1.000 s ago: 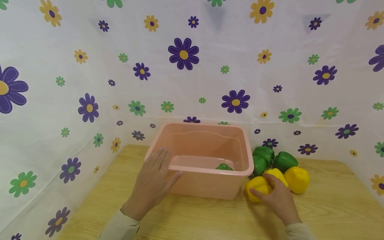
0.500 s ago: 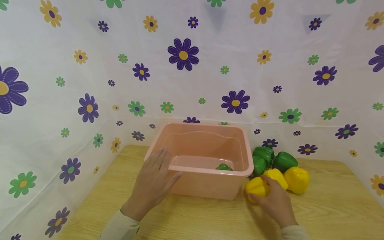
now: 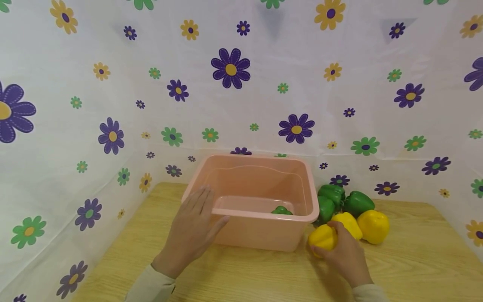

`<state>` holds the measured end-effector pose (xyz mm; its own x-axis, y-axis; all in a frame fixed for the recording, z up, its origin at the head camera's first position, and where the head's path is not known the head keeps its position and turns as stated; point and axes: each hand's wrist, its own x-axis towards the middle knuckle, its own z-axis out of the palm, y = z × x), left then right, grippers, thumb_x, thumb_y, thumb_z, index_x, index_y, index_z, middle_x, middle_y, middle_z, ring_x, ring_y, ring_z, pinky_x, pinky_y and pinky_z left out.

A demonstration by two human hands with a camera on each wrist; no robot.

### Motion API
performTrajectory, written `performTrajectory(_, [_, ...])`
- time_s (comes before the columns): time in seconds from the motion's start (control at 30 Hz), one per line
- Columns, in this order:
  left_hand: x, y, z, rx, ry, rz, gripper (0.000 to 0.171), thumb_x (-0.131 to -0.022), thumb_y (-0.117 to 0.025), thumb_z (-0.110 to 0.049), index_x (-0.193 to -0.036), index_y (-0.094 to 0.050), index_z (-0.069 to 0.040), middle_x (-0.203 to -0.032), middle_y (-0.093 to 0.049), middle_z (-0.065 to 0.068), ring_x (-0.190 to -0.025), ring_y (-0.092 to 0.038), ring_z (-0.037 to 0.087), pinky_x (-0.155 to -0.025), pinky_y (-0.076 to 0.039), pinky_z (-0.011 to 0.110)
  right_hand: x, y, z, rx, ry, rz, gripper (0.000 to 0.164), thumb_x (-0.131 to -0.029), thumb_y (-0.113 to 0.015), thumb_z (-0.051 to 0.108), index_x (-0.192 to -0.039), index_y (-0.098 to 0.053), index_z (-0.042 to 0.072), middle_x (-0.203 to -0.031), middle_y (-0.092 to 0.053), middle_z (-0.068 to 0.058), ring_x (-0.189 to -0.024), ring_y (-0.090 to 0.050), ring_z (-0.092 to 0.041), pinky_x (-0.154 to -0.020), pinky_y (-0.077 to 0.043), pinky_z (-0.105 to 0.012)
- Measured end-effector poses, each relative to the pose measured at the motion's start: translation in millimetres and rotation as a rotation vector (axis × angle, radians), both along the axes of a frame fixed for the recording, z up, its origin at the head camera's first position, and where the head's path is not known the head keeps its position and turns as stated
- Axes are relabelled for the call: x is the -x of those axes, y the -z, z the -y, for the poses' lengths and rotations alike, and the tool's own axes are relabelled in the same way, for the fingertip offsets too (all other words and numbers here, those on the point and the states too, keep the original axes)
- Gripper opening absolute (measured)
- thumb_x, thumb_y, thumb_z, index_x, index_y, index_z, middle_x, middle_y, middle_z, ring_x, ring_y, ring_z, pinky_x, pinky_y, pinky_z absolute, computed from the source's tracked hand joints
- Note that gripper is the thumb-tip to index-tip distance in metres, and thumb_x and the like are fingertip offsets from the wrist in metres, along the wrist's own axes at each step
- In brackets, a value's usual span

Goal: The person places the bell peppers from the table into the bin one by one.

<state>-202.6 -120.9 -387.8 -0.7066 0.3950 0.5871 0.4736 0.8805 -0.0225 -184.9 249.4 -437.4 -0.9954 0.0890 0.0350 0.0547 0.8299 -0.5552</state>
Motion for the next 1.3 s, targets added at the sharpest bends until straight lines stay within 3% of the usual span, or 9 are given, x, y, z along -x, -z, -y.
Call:
performTrajectory(0.27, [-0.7,-1.0,-0.2,-0.002,0.003,0.001,0.077,-0.101,-0.056,-0.052,-0.144,-0.047,0.011,-0.15,-0.046,0.027,-0.14,-0.045,0.039,-0.119,-0.032,0.048,1.8,1.9,0.2,0.004,-0.003,0.028,0.098,-0.075,-0.088,0.047,-0.143,-0.04,-0.005,-0.139,-0.047,-0.038,-0.115,-0.054,-0.051,-0.096,-0.043,-0.07])
performTrajectory(0.6, [0.0,-0.6,-0.2,-0.005,0.008,-0.015,0.077,-0.101,-0.055,-0.052,-0.142,-0.049,0.012,-0.148,-0.048,0.027,-0.138,-0.046,0.039,-0.118,-0.033,0.048,3.4,4.3,0.6,0.027,0.005,0.063,0.104,-0.075,-0.088,0.049,-0.147,-0.035,-0.005,-0.147,-0.038,-0.039,-0.124,-0.046,-0.056,-0.101,-0.038,-0.073])
performTrajectory(0.93, [0.0,0.1,0.1,-0.002,-0.005,0.02,0.078,-0.102,-0.052,-0.054,-0.144,-0.047,0.011,-0.151,-0.045,0.026,-0.141,-0.043,0.039,-0.12,-0.03,0.048,2.2,8.7,1.0,0.056,0.001,0.077,0.112,-0.075,-0.087,0.051,-0.153,-0.028,-0.003,-0.151,-0.031,-0.04,-0.131,-0.038,-0.06,-0.103,-0.033,-0.075])
performTrajectory(1.3, [0.9,-0.9,-0.3,0.007,-0.009,0.028,0.078,-0.103,-0.049,-0.055,-0.145,-0.047,0.01,-0.152,-0.045,0.026,-0.142,-0.042,0.038,-0.12,-0.029,0.047,3.3,8.7,-0.1,0.091,-0.002,0.088,0.109,-0.076,-0.088,0.047,-0.151,-0.028,-0.004,-0.15,-0.032,-0.04,-0.129,-0.04,-0.058,-0.105,-0.032,-0.074])
